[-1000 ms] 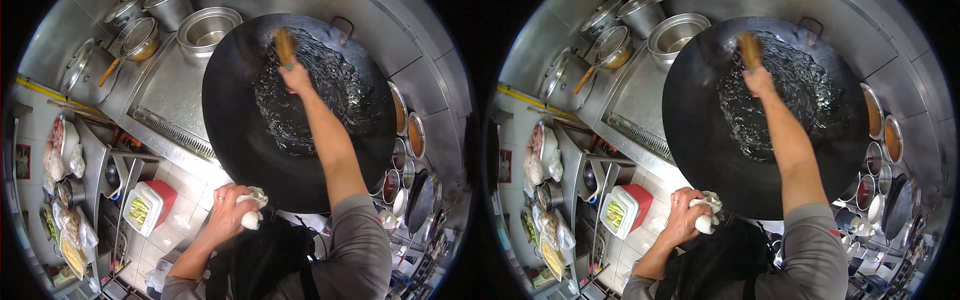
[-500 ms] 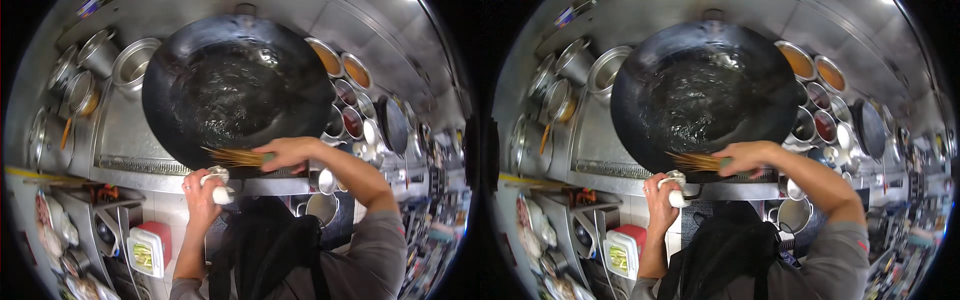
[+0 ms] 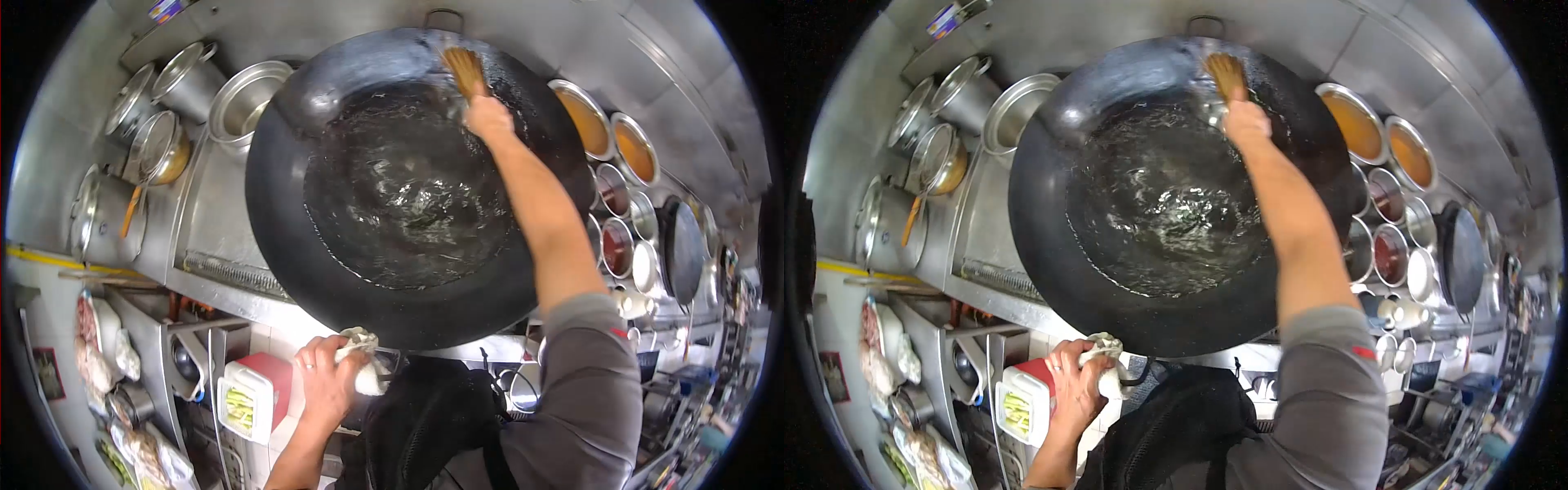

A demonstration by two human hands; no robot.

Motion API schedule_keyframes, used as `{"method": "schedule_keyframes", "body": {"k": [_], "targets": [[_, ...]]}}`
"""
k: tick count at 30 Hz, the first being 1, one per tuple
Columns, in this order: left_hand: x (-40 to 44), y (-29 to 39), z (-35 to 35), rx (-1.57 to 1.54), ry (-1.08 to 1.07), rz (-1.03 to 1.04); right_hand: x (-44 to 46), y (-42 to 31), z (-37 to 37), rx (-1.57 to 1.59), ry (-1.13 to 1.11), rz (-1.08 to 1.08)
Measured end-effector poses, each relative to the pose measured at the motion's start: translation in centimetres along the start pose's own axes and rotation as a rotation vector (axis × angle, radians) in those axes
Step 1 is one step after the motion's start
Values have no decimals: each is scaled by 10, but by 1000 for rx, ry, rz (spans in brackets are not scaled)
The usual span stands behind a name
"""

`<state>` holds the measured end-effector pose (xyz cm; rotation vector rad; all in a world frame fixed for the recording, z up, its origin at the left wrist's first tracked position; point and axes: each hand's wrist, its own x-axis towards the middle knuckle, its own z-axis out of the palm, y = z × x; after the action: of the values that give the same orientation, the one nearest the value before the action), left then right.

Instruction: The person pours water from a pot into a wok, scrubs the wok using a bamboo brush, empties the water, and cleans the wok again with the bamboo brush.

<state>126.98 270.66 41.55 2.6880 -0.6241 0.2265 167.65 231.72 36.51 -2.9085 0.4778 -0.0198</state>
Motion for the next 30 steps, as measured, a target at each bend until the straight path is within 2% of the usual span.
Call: {"method": "schedule_keyframes", "body": {"k": [3, 4, 6, 8, 10, 13, 18, 20, 22, 23, 26, 28, 29, 30], "targets": [[-3, 3, 7, -7, 17, -54, -3, -114, 71, 329, -112, -176], [-5, 3, 9, -8, 34, -65, -31, -147, 77, 377, -125, -204], [-6, 5, 10, -20, 71, -66, -104, -187, 56, 618, -356, -233], [-3, 9, 7, -95, 126, -63, -156, -187, 35, 631, -600, -322], [-5, 5, 2, -64, 85, -13, -201, -164, 10, 551, -848, -369], [-12, 7, -4, -104, 114, 128, -263, -101, -40, 304, -1067, -254], [-11, -1, -5, -56, 101, 345, -324, 7, -108, 112, -1058, 107], [-7, 1, -10, -41, 79, 384, -349, 48, -138, 262, -952, 168], [-1, -4, -3, -24, 71, 426, -387, 77, -165, 405, -822, 259], [1, -7, 3, 3, 119, 446, -407, 93, -165, 499, -684, 229], [3, -14, 8, 13, 67, 491, -480, 115, -166, 755, -349, 122], [6, -11, 0, 2, 7, 503, -527, 129, -122, 910, -68, 154], [7, -12, 1, 1, -9, 511, -548, 126, -102, 1079, -37, 295], [8, -15, 1, 1, -25, 518, -569, 121, -87, 1096, 2, 338]]}}
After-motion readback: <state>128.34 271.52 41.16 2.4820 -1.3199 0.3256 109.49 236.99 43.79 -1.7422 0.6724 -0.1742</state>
